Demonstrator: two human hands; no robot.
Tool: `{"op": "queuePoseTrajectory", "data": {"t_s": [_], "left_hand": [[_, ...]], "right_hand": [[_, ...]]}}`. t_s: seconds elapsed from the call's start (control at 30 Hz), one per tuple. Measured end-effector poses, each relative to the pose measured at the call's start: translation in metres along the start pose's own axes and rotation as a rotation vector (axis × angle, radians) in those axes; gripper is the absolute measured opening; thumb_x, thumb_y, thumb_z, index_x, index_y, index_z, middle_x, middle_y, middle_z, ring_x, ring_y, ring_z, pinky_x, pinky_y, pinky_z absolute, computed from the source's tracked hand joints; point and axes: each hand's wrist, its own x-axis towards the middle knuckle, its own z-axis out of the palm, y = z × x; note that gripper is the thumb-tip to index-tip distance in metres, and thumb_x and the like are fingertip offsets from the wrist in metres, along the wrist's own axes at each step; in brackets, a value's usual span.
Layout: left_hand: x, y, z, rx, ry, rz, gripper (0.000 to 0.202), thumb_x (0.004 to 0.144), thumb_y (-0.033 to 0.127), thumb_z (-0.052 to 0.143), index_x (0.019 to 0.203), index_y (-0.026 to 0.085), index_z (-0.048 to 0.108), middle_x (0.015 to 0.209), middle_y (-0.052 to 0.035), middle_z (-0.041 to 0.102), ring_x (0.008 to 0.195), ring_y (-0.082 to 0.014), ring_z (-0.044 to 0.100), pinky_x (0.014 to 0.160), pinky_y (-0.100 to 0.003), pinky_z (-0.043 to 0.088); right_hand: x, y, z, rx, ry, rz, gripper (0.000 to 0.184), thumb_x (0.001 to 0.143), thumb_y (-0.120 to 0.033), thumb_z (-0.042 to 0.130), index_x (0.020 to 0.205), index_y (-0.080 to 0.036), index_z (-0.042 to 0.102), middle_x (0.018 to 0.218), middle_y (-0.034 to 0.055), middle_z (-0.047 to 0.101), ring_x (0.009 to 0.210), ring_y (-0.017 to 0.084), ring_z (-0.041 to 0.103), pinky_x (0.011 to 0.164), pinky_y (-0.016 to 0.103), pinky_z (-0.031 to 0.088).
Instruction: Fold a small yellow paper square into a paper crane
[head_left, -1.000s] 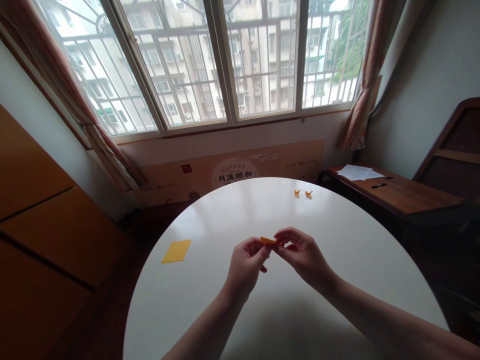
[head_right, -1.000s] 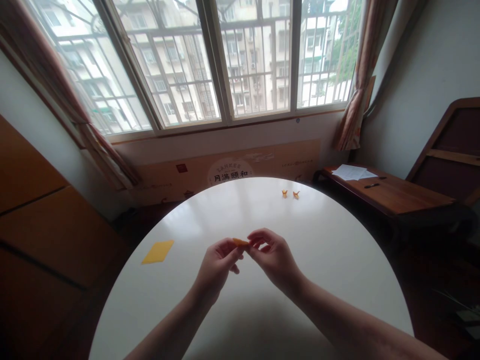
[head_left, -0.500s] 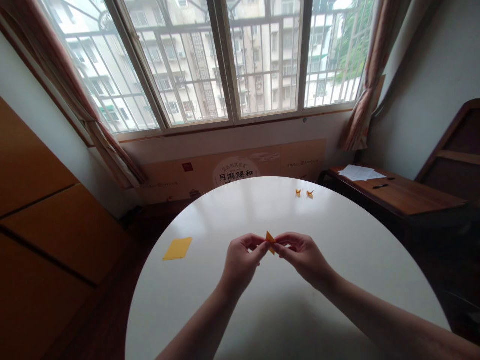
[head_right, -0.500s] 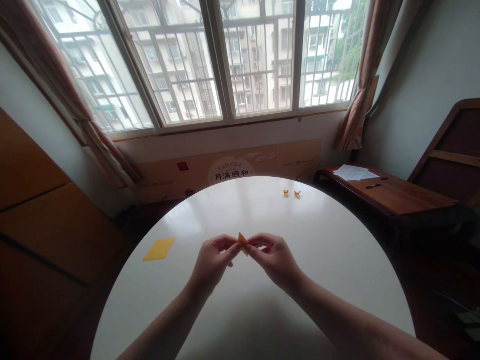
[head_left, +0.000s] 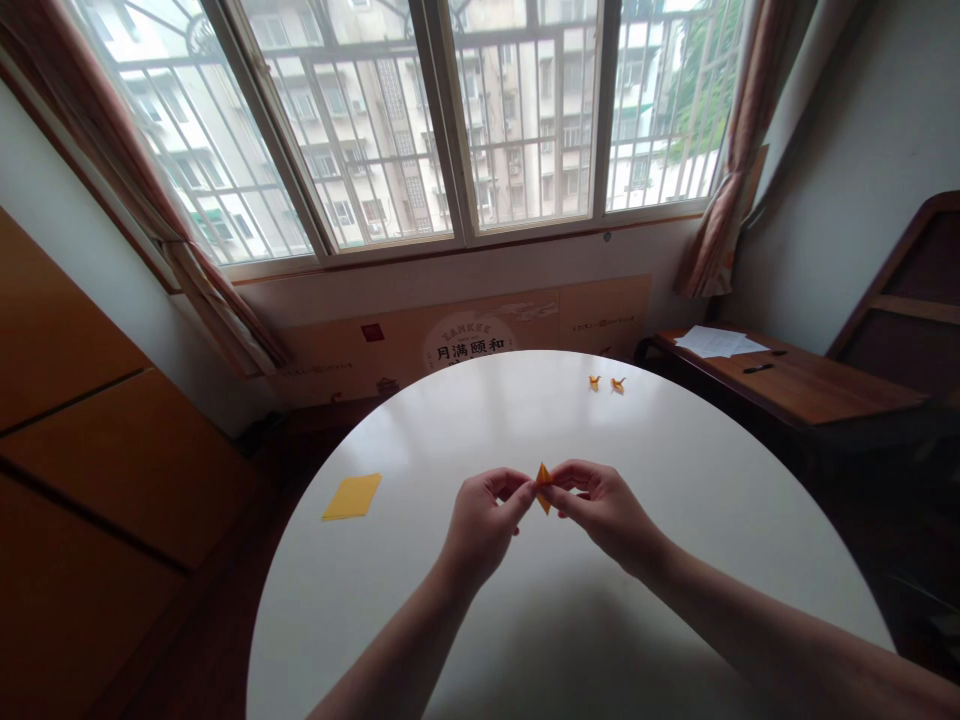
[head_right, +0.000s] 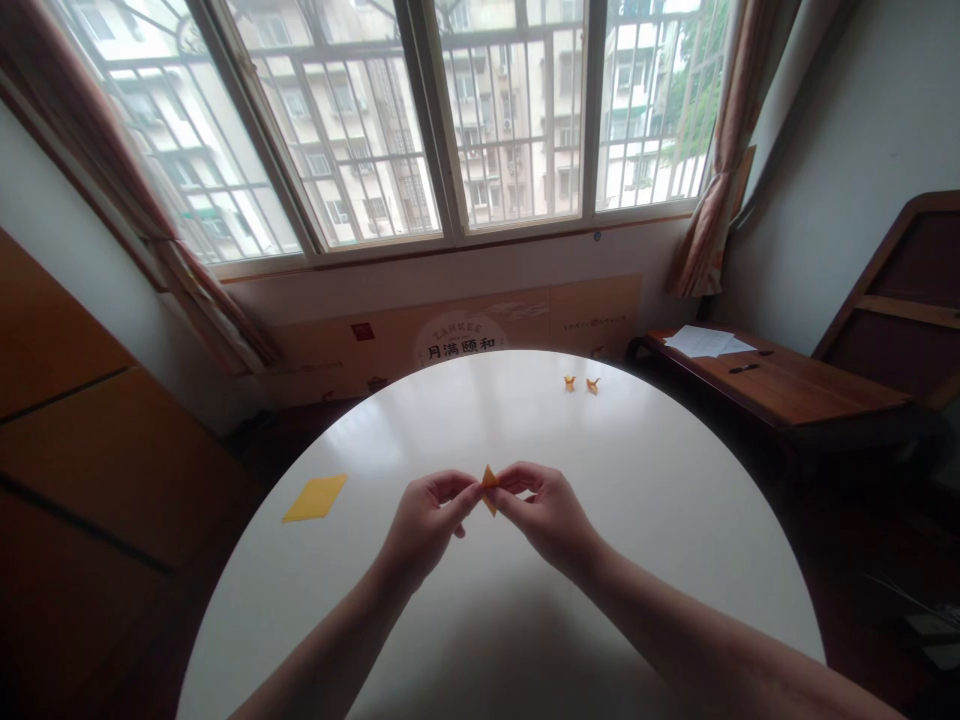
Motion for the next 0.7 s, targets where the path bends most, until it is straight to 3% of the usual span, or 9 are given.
{"op": "queuePoseTrajectory", "data": {"t_s": [0.37, 0.7], "left_hand": [[0.001, 0.004, -0.001, -0.144, 0.0, -0.07, 0.031, 0.076, 0.043, 0.073, 0.078, 0.012, 0.075, 0.062, -0.0025, 0.062, 0.055, -0.0124, 0.053, 0.043, -0.019, 0.045], [0.001, 0.009, -0.004, -0.395, -0.165, -0.297, 0.034, 0.067, 0.044, 0.084, 0.076, 0.013, 0.074, 0.069, -0.004, 0.062, 0.063, -0.0113, 0.052, 0.044, -0.015, 0.04]], "right_hand": [[0.0, -0.001, -0.001, 0.071, -0.02, 0.087, 0.025, 0.081, -0.042, 0.072, 0.09, -0.019, 0.077, 0.085, 0.0066, 0.074, 0.078, 0.021, 0.066, 0.061, 0.029, 0.052], [-0.002, -0.005, -0.001, 0.176, -0.034, 0.128, 0.024, 0.079, -0.04, 0.075, 0.084, -0.017, 0.073, 0.077, 0.0043, 0.071, 0.07, 0.017, 0.063, 0.055, 0.026, 0.05]]}}
